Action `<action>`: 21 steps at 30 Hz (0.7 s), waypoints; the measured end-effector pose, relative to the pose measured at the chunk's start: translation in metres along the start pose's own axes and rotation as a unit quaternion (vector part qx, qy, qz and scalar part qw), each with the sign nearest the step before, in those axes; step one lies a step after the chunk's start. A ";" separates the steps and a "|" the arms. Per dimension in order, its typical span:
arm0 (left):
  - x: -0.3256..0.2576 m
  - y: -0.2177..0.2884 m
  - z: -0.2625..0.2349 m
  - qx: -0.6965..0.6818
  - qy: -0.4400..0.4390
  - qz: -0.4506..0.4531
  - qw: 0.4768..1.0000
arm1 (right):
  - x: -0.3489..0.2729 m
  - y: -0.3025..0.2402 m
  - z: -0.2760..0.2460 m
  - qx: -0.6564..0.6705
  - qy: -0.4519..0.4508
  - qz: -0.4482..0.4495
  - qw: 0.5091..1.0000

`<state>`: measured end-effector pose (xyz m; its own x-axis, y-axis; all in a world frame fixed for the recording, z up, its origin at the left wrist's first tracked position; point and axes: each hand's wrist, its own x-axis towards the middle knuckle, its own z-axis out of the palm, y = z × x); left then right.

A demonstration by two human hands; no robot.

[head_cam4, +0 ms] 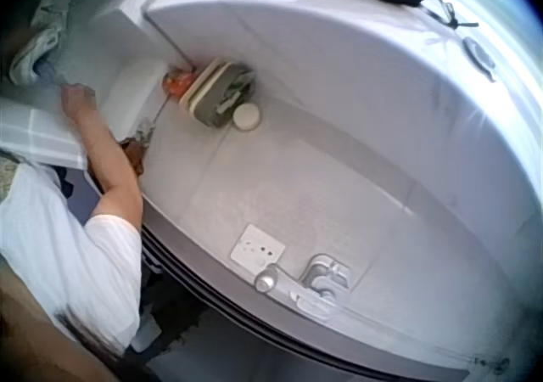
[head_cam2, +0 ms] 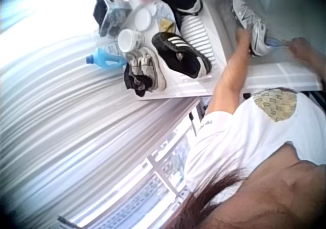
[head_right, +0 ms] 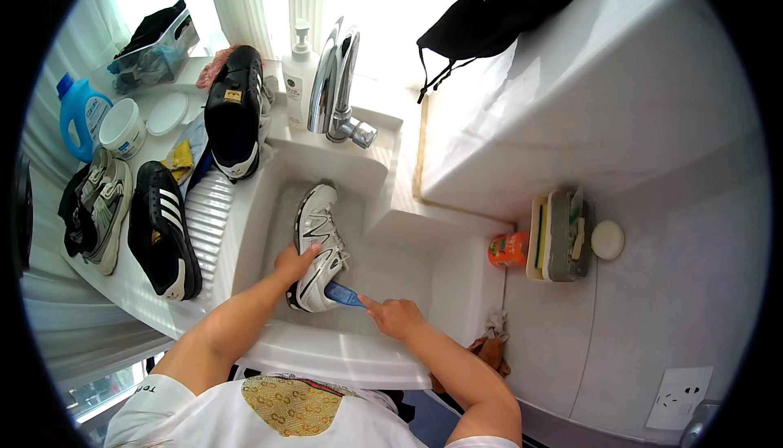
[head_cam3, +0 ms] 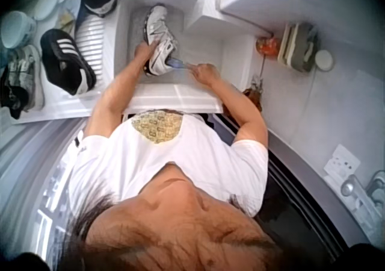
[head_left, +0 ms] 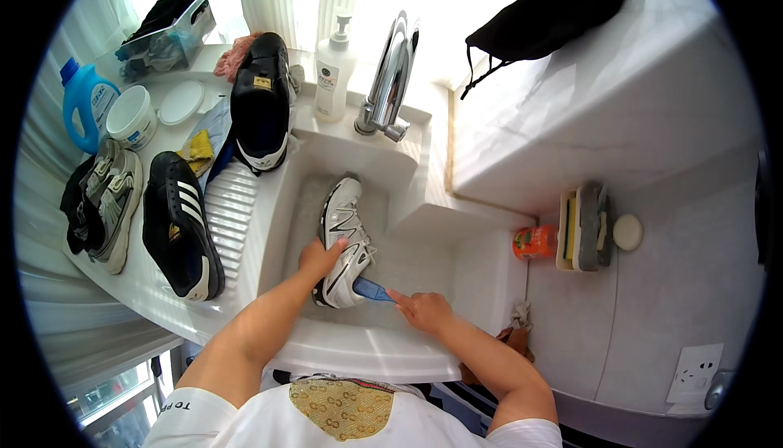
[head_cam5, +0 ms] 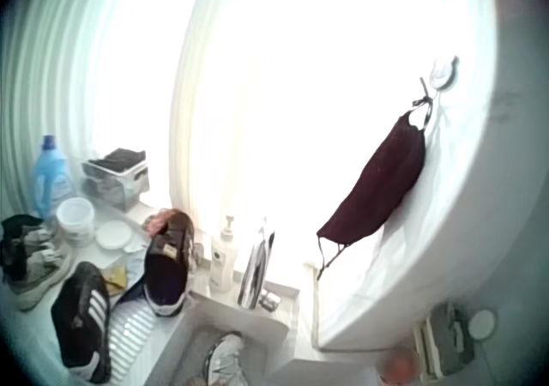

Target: The person scrubs a white sneaker with a blue brush in a sink, rinses it under running water, and shakes off excess water. They then place the shoe on the floor near a window and pick up a black sneaker to begin scrubbing it as well.

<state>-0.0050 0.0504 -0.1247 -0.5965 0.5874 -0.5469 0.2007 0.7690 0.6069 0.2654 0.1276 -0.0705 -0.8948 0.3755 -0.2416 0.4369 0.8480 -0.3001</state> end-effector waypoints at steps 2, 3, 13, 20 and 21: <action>-0.003 0.001 -0.005 -0.005 0.001 0.007 1.000 | 0.014 0.015 -0.010 -0.064 0.010 0.061 0.996; -0.004 0.003 -0.006 0.003 0.003 0.007 1.000 | 0.015 0.014 -0.015 -0.075 -0.012 0.077 0.994; 0.003 -0.009 -0.001 -0.031 -0.015 0.013 0.999 | 0.008 0.005 -0.017 -0.015 -0.068 0.100 0.992; -0.003 -0.001 -0.006 -0.018 -0.011 0.011 1.000 | 0.004 -0.019 -0.041 0.106 -0.205 0.088 0.969; -0.004 -0.002 -0.005 -0.014 -0.012 0.006 1.000 | 0.008 -0.019 -0.042 0.123 -0.204 0.097 0.966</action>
<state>-0.0065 0.0454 -0.1203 -0.5750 0.6021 -0.5539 0.1856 0.7554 0.6284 0.2461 0.1300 -0.0276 -0.7046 0.2965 -0.6447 0.6466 0.6427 -0.4110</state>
